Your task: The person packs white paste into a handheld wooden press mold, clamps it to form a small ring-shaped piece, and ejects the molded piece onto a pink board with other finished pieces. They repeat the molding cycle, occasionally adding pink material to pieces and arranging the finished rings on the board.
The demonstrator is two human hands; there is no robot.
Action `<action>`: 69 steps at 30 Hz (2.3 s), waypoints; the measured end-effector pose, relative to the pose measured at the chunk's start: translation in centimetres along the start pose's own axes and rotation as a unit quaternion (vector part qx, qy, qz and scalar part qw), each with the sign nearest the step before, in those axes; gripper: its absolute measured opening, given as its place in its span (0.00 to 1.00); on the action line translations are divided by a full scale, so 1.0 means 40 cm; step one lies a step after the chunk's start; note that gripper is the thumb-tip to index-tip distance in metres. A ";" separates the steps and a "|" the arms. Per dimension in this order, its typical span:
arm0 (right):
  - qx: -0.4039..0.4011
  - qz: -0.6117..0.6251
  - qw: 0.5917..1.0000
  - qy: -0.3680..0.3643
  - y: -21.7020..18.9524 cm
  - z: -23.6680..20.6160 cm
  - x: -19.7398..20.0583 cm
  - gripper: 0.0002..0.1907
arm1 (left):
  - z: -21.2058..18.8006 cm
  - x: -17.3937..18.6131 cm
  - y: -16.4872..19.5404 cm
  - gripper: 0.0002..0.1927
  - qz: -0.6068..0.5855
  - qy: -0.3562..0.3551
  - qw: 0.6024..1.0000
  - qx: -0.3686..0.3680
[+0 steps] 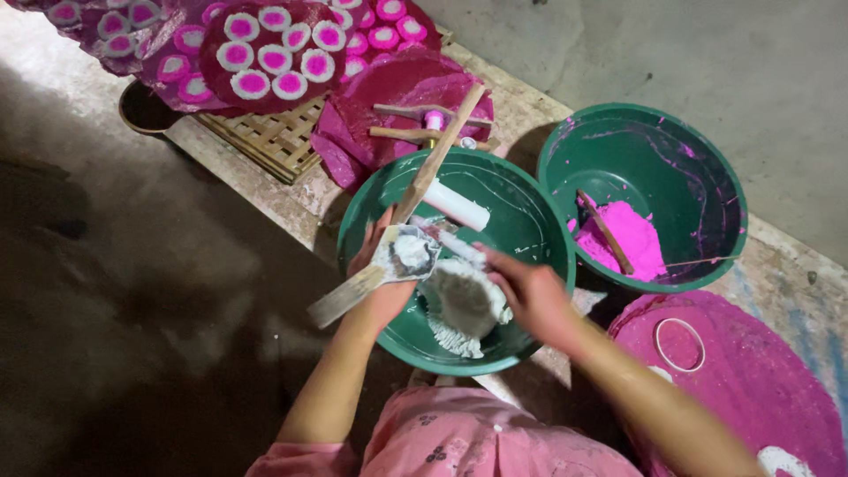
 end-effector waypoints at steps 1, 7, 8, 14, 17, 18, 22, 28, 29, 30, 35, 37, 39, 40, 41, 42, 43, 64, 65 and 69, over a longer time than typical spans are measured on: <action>0.021 0.053 0.998 0.030 -0.002 -0.005 -0.038 0.22 | 0.008 -0.008 0.008 0.38 0.045 0.012 0.998 -0.042; 0.032 0.077 0.996 -0.043 0.053 -0.088 -0.134 0.25 | 0.082 -0.027 -0.114 0.41 0.039 0.006 0.999 0.004; -0.002 0.018 0.993 -0.118 0.072 -0.096 -0.146 0.26 | 0.087 -0.021 -0.128 0.36 0.005 0.026 0.999 -0.020; 0.042 -0.122 0.975 -0.182 0.104 -0.048 -0.114 0.26 | 0.030 -0.078 -0.137 0.18 -0.470 -0.058 0.873 0.114; -0.006 0.162 0.987 0.013 0.113 -0.018 -0.015 0.26 | -0.075 -0.160 0.004 0.24 -0.712 -0.291 0.603 0.213; 0.041 0.370 0.926 0.062 0.100 -0.023 0.020 0.34 | -0.123 -0.173 0.075 0.30 -0.771 -0.365 0.480 0.207; 0.054 0.778 0.625 0.003 0.028 -0.059 0.093 0.50 | -0.212 -0.218 0.226 0.34 -0.718 -0.445 0.464 0.267; 0.057 0.382 0.918 0.092 -0.021 -0.177 0.289 0.45 | -0.115 -0.105 0.292 0.29 -0.400 -0.387 0.828 -0.074; 0.129 0.283 0.946 0.090 -0.043 -0.200 0.299 0.35 | -0.117 -0.091 0.298 0.26 -0.353 -0.399 0.843 -0.080; 0.197 0.179 0.960 0.087 -0.063 -0.226 0.302 0.26 | -0.122 -0.078 0.305 0.24 -0.306 -0.410 0.855 -0.085; 0.364 0.011 0.923 0.120 -0.119 -0.337 0.270 0.24 | -0.152 -0.066 0.369 0.26 -0.230 -0.450 0.849 -0.154; 0.350 0.008 0.927 0.134 -0.127 -0.362 0.260 0.24 | -0.167 -0.080 0.390 0.27 -0.210 -0.457 0.851 -0.155; 0.337 -0.011 0.925 0.174 -0.135 -0.385 0.257 0.25 | -0.185 -0.101 0.404 0.26 -0.143 -0.483 0.850 -0.152; 0.333 -0.024 0.922 0.195 -0.137 -0.393 0.258 0.25 | -0.190 -0.114 0.406 0.24 -0.085 -0.501 0.848 -0.150; 0.313 -0.012 0.931 0.189 -0.134 -0.396 0.254 0.26 | -0.193 -0.125 0.405 0.22 -0.029 -0.519 0.842 -0.145; 0.292 0.002 0.939 0.182 -0.131 -0.395 0.249 0.27 | -0.191 -0.131 0.412 0.24 -0.108 -0.553 0.818 -0.117; 0.273 0.015 0.946 0.175 -0.124 -0.397 0.248 0.28 | -0.186 -0.137 0.418 0.25 -0.184 -0.581 0.788 -0.089; -0.417 0.411 0.778 0.227 0.400 -1.202 0.178 0.55 | -0.249 -0.875 0.280 0.40 -0.272 -0.334 0.900 0.067; -0.394 0.410 0.784 0.248 0.403 -1.225 0.177 0.54 | -0.264 -0.894 0.278 0.36 -0.368 -0.368 0.841 0.145; -0.347 0.411 0.785 0.307 0.390 -1.277 0.162 0.51 | -0.339 -0.849 0.255 0.31 -0.403 -0.349 0.834 0.143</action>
Point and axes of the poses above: each hand's wrist, its own z-axis towards the middle knuckle, its own x-axis out of the back of the hand, y = z × x, the point moved 5 cm from there along z, towards the middle knuckle, and after that the axes turned 7 degrees about -z, right-handed, at the moved point
